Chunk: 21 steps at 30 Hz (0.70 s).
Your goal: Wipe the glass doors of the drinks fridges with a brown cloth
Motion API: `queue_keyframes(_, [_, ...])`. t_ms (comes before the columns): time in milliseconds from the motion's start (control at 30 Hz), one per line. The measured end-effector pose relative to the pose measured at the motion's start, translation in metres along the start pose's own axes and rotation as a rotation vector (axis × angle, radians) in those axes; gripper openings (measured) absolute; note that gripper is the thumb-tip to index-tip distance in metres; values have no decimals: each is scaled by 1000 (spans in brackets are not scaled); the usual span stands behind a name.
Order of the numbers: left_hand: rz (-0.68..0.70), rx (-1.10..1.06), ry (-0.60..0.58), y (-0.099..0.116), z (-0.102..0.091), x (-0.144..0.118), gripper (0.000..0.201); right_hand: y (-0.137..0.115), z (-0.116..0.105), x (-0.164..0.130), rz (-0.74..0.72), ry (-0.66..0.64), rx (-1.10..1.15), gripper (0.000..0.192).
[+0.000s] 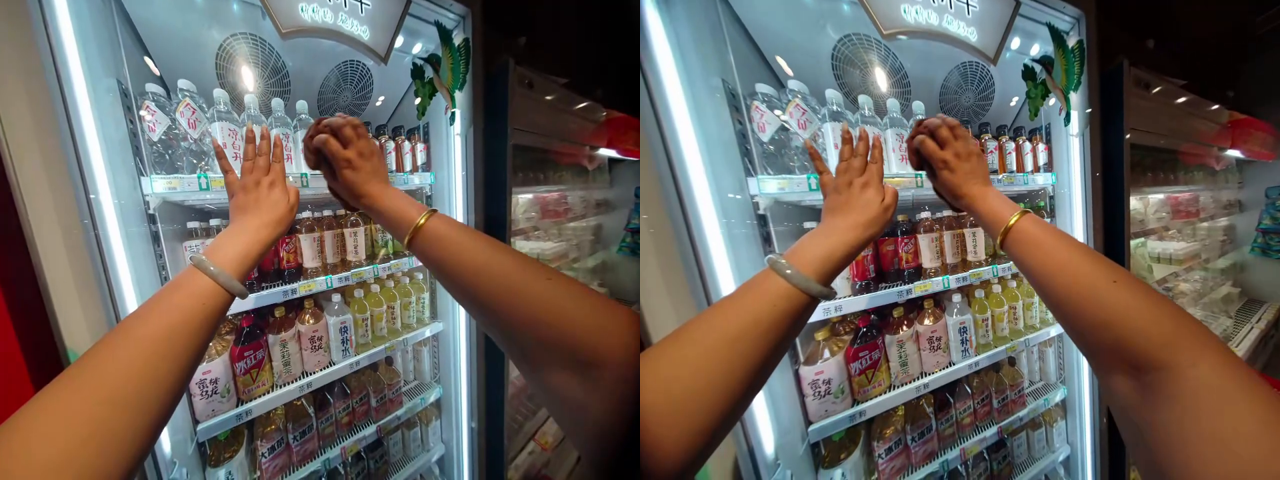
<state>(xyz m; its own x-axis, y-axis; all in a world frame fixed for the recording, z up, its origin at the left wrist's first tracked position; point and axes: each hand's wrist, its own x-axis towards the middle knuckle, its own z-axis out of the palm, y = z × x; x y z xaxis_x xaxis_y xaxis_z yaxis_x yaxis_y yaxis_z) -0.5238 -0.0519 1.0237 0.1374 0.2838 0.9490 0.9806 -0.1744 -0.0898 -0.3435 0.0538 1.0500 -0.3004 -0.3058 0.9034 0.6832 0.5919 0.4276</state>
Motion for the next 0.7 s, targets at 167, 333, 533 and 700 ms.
queue_keyframes(167, [-9, -40, -53, 28, 20, 2, 78, 24, -2, -43, 89, 36, 39, 37])
queue_keyframes(333, [-80, -27, -103, 63, 42, 20, 84, 36, -12, -22, -144, -64, 124, 38])
queue_keyframes(533, [-89, 259, -125, 93, 67, 25, 77, 85, -36, -42, 79, -38, 68, 42])
queue_keyframes(700, [-52, 382, -184, 121, 87, 22, 68, 88, -24, -77, 53, -130, 81, 46])
